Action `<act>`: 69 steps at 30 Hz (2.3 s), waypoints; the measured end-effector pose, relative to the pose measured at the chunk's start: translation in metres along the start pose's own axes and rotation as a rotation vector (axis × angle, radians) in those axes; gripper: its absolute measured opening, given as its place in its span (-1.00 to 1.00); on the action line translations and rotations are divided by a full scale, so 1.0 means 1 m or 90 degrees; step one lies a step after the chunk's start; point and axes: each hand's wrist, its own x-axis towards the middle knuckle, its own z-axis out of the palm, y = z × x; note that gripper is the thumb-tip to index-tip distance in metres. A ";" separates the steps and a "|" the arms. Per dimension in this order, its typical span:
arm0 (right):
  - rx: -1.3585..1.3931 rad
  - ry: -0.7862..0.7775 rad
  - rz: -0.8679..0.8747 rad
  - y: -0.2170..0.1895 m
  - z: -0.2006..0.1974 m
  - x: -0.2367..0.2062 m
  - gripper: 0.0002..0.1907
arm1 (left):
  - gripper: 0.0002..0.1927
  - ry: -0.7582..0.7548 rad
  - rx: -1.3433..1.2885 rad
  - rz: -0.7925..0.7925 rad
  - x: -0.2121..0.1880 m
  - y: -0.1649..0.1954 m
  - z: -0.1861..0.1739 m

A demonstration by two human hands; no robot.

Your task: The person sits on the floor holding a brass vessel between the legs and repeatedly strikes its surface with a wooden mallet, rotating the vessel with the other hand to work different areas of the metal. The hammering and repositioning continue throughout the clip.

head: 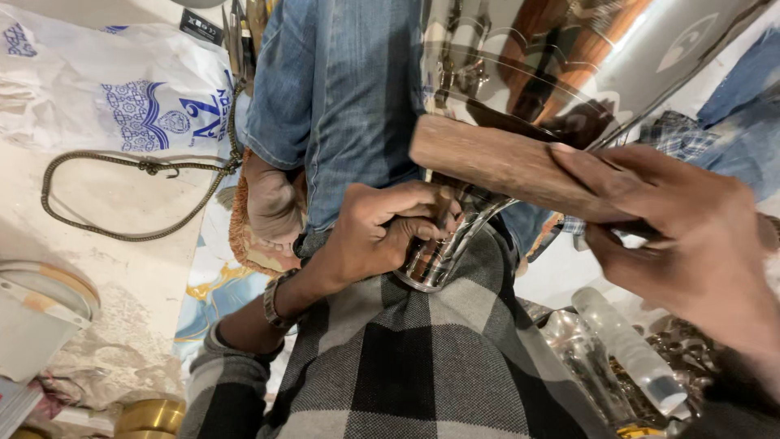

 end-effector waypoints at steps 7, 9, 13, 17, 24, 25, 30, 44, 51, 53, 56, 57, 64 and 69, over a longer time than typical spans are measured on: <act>0.220 -0.011 0.075 0.004 -0.010 -0.023 -0.25 | -0.80 -0.076 0.039 0.012 0.006 0.000 -0.006; 0.236 -0.051 -0.012 0.009 -0.005 -0.029 -0.26 | -0.72 -0.102 0.089 -0.043 0.007 0.000 -0.006; 0.226 -0.080 0.054 0.008 -0.008 -0.030 -0.13 | -0.63 -0.054 0.014 -0.017 0.004 0.000 -0.003; 0.198 -0.098 0.086 0.001 -0.021 -0.023 -0.08 | -0.63 -0.013 0.032 -0.040 -0.002 0.006 0.002; 0.179 -0.110 0.059 0.022 -0.024 -0.007 -0.31 | -0.81 0.130 0.044 -0.073 -0.010 0.013 0.013; 0.147 -0.106 0.063 0.022 -0.023 -0.003 -0.37 | -0.82 0.161 0.053 -0.059 -0.012 0.014 0.017; 0.061 -0.088 0.076 0.006 -0.024 0.030 -0.51 | -0.82 0.241 0.028 -0.053 -0.024 0.011 0.026; 0.009 -0.157 0.061 -0.025 -0.039 0.057 -0.17 | -0.78 0.195 -0.072 -0.109 -0.028 0.004 0.019; 0.096 -0.108 0.071 -0.018 -0.040 0.057 -0.24 | -0.77 0.165 -0.079 -0.081 -0.028 -0.009 0.014; 0.010 -0.197 0.012 -0.014 -0.040 0.057 -0.25 | -0.76 0.160 -0.086 -0.068 -0.028 -0.011 0.014; 0.132 -0.139 -0.121 -0.008 -0.039 0.062 -0.34 | -0.75 0.185 -0.118 -0.050 -0.028 -0.010 0.016; 0.216 -0.090 -0.171 -0.006 -0.040 0.065 -0.39 | -0.78 0.207 -0.112 -0.054 -0.028 -0.008 0.018; -0.078 -0.318 0.022 -0.011 -0.049 0.075 -0.23 | -0.79 0.262 -0.075 -0.054 -0.021 0.001 0.029; -0.043 -0.197 0.011 -0.020 -0.045 0.064 -0.28 | -0.78 0.274 -0.030 -0.045 -0.019 0.006 0.032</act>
